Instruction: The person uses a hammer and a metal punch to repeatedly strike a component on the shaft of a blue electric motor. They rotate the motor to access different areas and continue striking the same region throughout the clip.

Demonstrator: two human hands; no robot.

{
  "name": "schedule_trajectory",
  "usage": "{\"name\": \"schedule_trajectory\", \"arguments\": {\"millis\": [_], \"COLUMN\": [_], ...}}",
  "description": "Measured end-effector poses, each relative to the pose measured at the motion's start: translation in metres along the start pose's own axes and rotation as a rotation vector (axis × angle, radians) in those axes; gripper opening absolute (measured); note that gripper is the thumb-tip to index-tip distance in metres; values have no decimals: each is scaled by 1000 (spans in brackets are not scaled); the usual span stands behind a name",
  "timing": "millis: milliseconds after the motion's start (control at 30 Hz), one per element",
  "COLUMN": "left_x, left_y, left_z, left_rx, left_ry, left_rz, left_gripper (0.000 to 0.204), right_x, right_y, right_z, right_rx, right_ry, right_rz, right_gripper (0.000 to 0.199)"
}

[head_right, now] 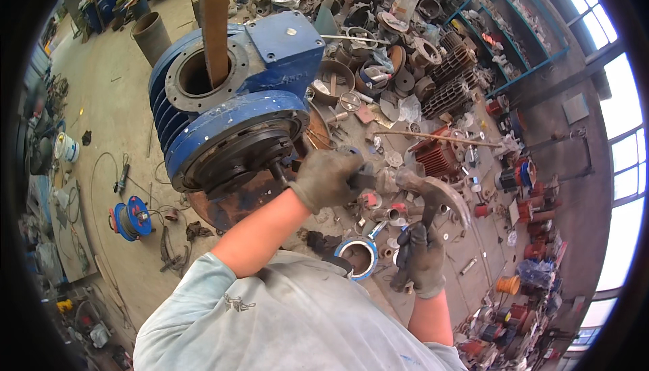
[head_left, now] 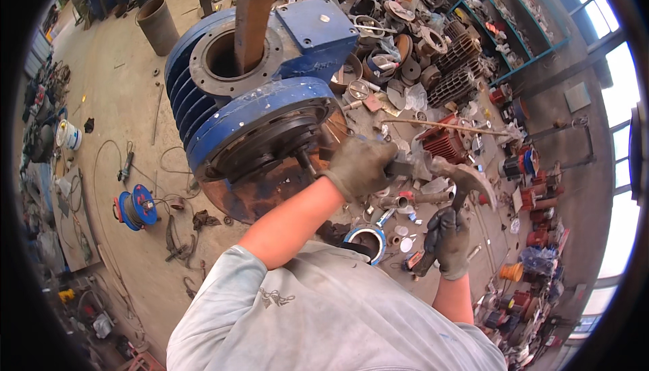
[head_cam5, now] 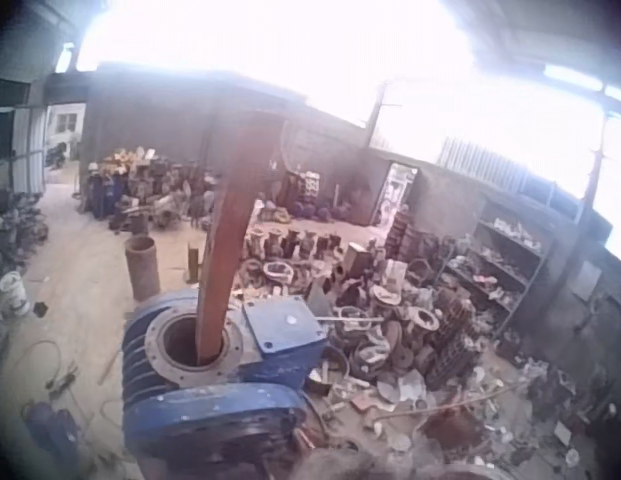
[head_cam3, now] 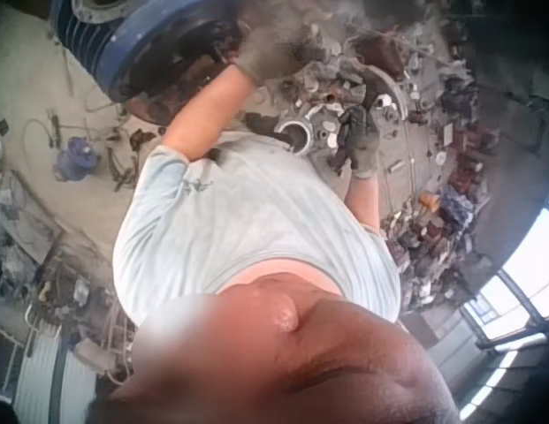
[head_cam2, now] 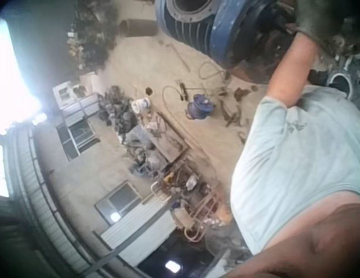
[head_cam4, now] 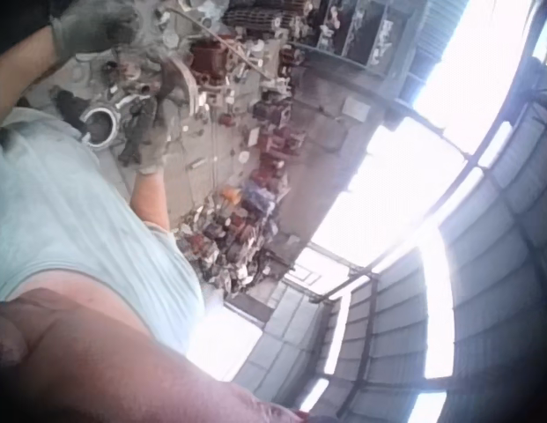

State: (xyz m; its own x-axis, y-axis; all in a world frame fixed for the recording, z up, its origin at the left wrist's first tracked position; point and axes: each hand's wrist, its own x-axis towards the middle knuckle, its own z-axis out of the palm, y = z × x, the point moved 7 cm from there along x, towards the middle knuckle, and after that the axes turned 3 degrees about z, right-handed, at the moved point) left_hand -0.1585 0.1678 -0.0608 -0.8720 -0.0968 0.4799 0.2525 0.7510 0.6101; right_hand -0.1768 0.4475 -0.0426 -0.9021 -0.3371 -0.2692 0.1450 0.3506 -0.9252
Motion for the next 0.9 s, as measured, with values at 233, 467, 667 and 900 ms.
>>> {"name": "schedule_trajectory", "arguments": {"millis": [233,467,667,900], "left_x": [6,11,12,14], "left_y": [-18,-19,-29,-32], "left_z": [-3,-13,-8,-5], "left_rx": [81,44,104,103], "left_ry": [-57,117,128,226], "left_rz": [-161,-169,-238,-212], "left_gripper": [21,19,27,24], "right_x": [-6,15,35,57], "right_y": [73,83,-40,-55], "right_z": [-11,-36,-71,34], "right_rx": [-116,-132,330,-292], "right_ry": [20,87,80,-148], "right_rz": [133,85,-460,-171], "right_gripper": [51,48,49,46]}}
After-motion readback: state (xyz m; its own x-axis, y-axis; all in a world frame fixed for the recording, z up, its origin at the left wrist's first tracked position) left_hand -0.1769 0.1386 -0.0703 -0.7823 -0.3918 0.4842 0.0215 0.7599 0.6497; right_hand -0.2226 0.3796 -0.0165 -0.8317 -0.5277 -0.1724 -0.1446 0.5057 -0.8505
